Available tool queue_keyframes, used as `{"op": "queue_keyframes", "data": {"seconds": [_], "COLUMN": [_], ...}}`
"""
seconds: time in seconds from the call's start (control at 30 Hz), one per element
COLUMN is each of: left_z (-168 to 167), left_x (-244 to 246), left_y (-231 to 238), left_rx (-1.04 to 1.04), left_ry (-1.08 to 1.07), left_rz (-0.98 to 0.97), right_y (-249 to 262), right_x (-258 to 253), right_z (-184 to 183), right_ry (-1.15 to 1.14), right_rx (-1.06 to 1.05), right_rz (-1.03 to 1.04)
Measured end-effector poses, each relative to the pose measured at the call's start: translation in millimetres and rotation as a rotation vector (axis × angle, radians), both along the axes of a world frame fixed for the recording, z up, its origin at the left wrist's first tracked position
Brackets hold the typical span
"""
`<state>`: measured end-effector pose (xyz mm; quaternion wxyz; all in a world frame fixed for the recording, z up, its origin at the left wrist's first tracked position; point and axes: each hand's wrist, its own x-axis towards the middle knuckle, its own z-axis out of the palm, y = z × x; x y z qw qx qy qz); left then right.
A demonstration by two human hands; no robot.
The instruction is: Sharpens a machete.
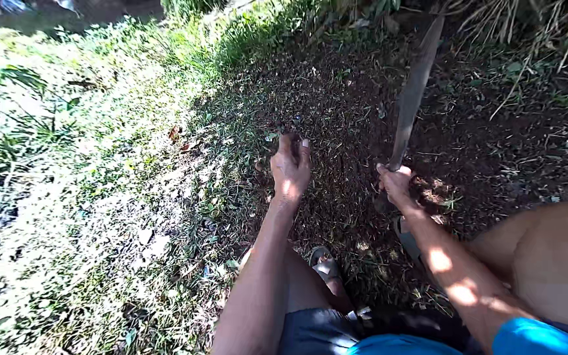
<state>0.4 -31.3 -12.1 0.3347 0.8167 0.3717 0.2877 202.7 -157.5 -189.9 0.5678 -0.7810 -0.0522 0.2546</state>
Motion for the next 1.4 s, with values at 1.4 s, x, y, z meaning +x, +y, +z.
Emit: {"op": "queue_keyframes", "data": {"seconds": [1.4], "left_z": [5], "left_x": [51], "left_y": [-4], "left_rx": [-0.947], "left_ry": [-0.951], "left_rz": [-0.022], "right_y": [-84], "right_x": [59], "right_z": [219], "right_ry": [-1.351], "right_rx": [-0.525], "right_rz": [0.534]}}
